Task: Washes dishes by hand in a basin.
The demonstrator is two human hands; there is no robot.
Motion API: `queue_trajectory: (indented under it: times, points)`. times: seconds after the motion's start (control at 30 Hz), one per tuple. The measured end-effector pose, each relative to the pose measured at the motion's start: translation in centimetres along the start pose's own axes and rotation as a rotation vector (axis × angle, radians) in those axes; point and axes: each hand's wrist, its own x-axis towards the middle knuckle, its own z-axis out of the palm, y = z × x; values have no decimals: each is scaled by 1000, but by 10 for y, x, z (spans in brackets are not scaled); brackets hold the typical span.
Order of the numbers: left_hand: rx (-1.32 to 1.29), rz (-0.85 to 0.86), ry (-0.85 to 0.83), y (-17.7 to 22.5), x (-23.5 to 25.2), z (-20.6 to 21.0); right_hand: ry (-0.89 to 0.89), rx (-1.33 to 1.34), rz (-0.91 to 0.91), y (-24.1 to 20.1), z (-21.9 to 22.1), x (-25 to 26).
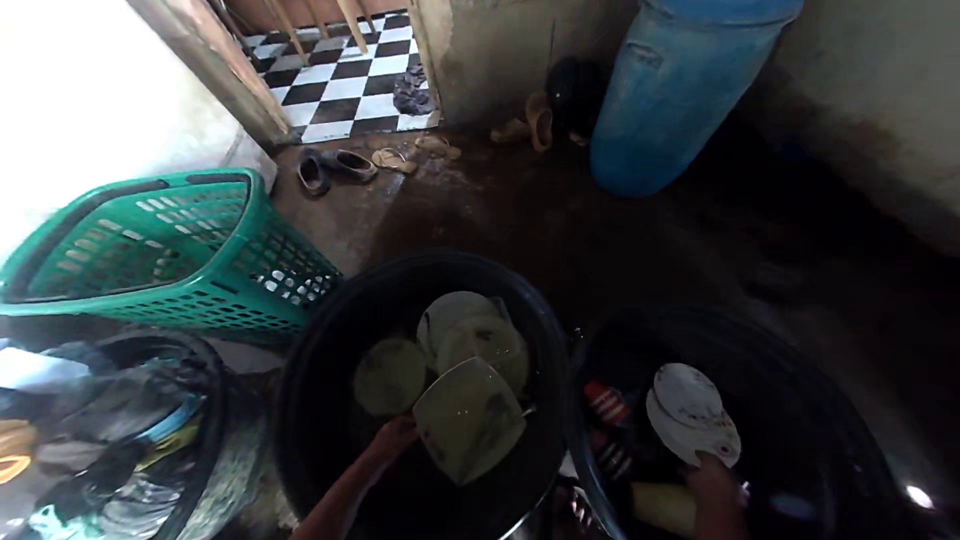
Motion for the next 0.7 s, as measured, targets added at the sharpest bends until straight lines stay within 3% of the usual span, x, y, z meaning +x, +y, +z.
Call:
queue_trajectory:
  times: [0.37,0.6,0.7]
  points:
    - [-46,-60,16,-14,11,16,-48,-4,-77,-30,16,-12]
    - [-379,-287,52,-51,36,54,-194,46,-119,-88,32,-54]
    - [-586,-263,42,-45,44,72,-231,106,-129,-107,43,-69]
